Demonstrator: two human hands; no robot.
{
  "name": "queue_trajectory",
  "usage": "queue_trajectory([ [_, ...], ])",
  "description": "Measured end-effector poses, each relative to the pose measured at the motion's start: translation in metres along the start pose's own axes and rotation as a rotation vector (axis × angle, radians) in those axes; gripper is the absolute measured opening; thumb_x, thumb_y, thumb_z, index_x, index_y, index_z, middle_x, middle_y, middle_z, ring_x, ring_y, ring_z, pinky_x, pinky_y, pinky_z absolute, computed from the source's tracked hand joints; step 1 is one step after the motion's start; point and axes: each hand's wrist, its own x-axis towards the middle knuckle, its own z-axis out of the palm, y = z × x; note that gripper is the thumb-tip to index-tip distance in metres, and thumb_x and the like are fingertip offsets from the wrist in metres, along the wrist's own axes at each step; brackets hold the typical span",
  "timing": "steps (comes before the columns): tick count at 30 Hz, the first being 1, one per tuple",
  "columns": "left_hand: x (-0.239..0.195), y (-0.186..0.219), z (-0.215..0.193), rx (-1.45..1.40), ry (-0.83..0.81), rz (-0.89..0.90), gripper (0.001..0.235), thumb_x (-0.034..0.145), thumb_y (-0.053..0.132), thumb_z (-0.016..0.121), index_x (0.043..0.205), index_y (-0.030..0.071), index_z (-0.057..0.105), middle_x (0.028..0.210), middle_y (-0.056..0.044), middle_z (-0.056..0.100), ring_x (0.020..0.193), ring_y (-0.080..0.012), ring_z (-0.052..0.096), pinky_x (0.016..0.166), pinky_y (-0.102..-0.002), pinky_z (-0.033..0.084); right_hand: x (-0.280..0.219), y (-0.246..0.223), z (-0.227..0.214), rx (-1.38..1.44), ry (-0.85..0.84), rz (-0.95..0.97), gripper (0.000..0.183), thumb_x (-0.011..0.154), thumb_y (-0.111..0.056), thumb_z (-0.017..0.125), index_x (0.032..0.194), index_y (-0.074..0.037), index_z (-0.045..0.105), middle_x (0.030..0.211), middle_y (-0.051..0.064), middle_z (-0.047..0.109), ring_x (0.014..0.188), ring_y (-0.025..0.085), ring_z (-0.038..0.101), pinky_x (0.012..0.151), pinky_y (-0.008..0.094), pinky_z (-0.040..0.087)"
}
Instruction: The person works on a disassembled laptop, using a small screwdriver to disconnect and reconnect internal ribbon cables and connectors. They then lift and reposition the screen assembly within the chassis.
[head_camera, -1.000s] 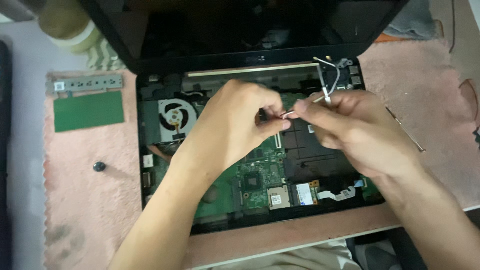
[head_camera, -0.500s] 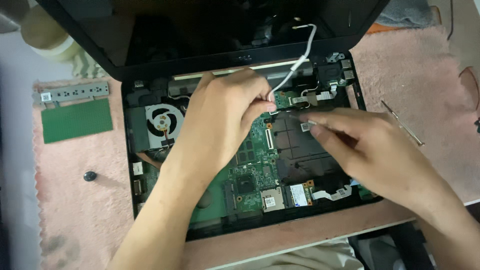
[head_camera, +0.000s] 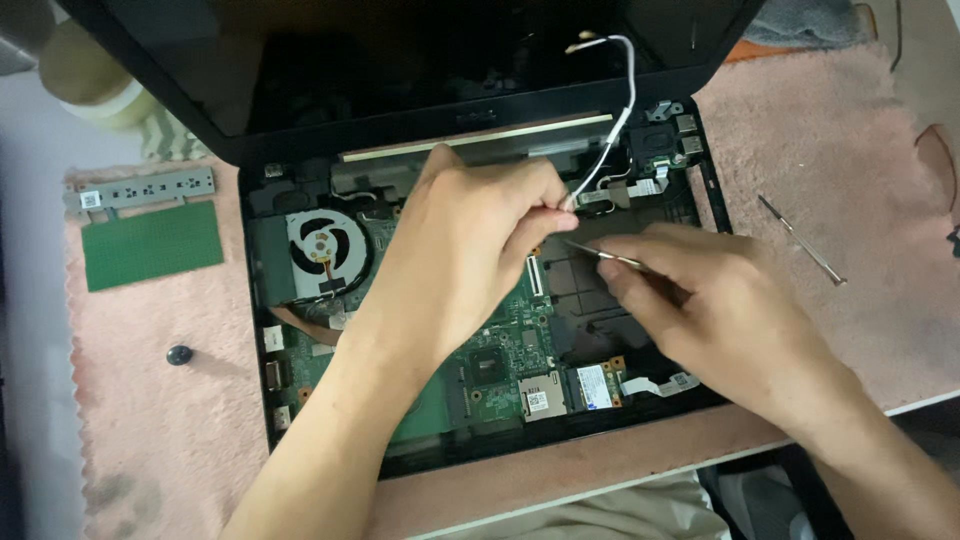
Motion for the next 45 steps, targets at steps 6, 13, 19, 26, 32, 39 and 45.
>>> queue_trajectory([
  [6,0.001,0.001,0.007,-0.015,0.053,-0.024,0.017,0.11,0.015,0.079,0.094,0.014,0.073,0.066,0.006,0.067,0.058,-0.0212,0.06,0.098,-0.039,0.045,-0.001,0.002,0.012,-0.034,0.053,-0.119,0.024,0.11,-0.016,0.073,0.129,-0.007,0.084,0.101,0.005,0.083,0.074,0.019,0.077,0.069,0.035,0.059],
  [13,0.005,-0.001,0.001,0.156,0.055,0.125,0.027,0.11,0.005,0.084,0.091,0.008,0.065,0.074,-0.003,0.064,0.078,-0.0277,0.058,0.089,-0.045,0.042,-0.006,0.004,0.021,0.063,0.014,-0.136,0.023,0.114,-0.014,0.066,0.13,-0.005,0.079,0.102,0.005,0.079,0.079,0.021,0.075,0.072,0.036,0.056],
  [19,0.019,0.006,0.007,0.282,-0.021,0.119,0.042,0.107,-0.002,0.082,0.085,0.01,0.048,0.07,-0.005,0.056,0.066,-0.0338,0.059,0.081,-0.044,0.046,-0.011,0.011,0.032,0.028,0.093,-0.242,0.025,0.116,-0.011,0.064,0.137,-0.004,0.076,0.108,0.01,0.071,0.083,0.024,0.074,0.07,0.038,0.058],
  [26,0.042,0.005,0.012,0.133,-0.188,0.02,0.035,0.103,-0.008,0.075,0.084,0.009,0.052,0.066,-0.007,0.061,0.065,-0.0319,0.064,0.063,-0.043,0.044,-0.011,0.012,0.034,0.076,0.113,-0.246,0.026,0.115,-0.009,0.062,0.134,-0.003,0.078,0.106,0.009,0.073,0.079,0.022,0.071,0.071,0.038,0.054],
  [32,0.05,0.003,0.003,0.017,-0.247,-0.238,0.027,0.109,0.005,0.073,0.083,0.009,0.065,0.069,-0.01,0.072,0.083,-0.0252,0.078,0.049,-0.037,0.047,-0.012,0.017,0.036,0.112,0.094,-0.236,0.029,0.116,-0.013,0.059,0.139,-0.005,0.076,0.109,0.007,0.072,0.071,0.018,0.066,0.068,0.035,0.053],
  [39,0.028,-0.007,0.009,-0.21,0.071,-0.219,0.033,0.107,-0.008,0.068,0.081,0.009,0.055,0.065,-0.006,0.069,0.093,-0.0227,0.095,0.064,-0.025,0.063,-0.013,0.02,0.036,0.116,0.097,-0.223,0.031,0.117,-0.014,0.059,0.139,-0.003,0.077,0.108,0.008,0.073,0.077,0.02,0.071,0.069,0.035,0.054],
  [45,0.025,0.017,-0.001,-0.296,0.119,-0.573,0.039,0.109,0.006,0.079,0.076,0.011,0.059,0.078,-0.008,0.08,0.09,-0.0278,0.101,0.063,-0.023,0.074,-0.015,0.017,0.032,0.113,0.098,-0.223,0.028,0.116,-0.013,0.062,0.138,-0.004,0.078,0.108,0.005,0.074,0.061,0.016,0.061,0.063,0.035,0.052],
])
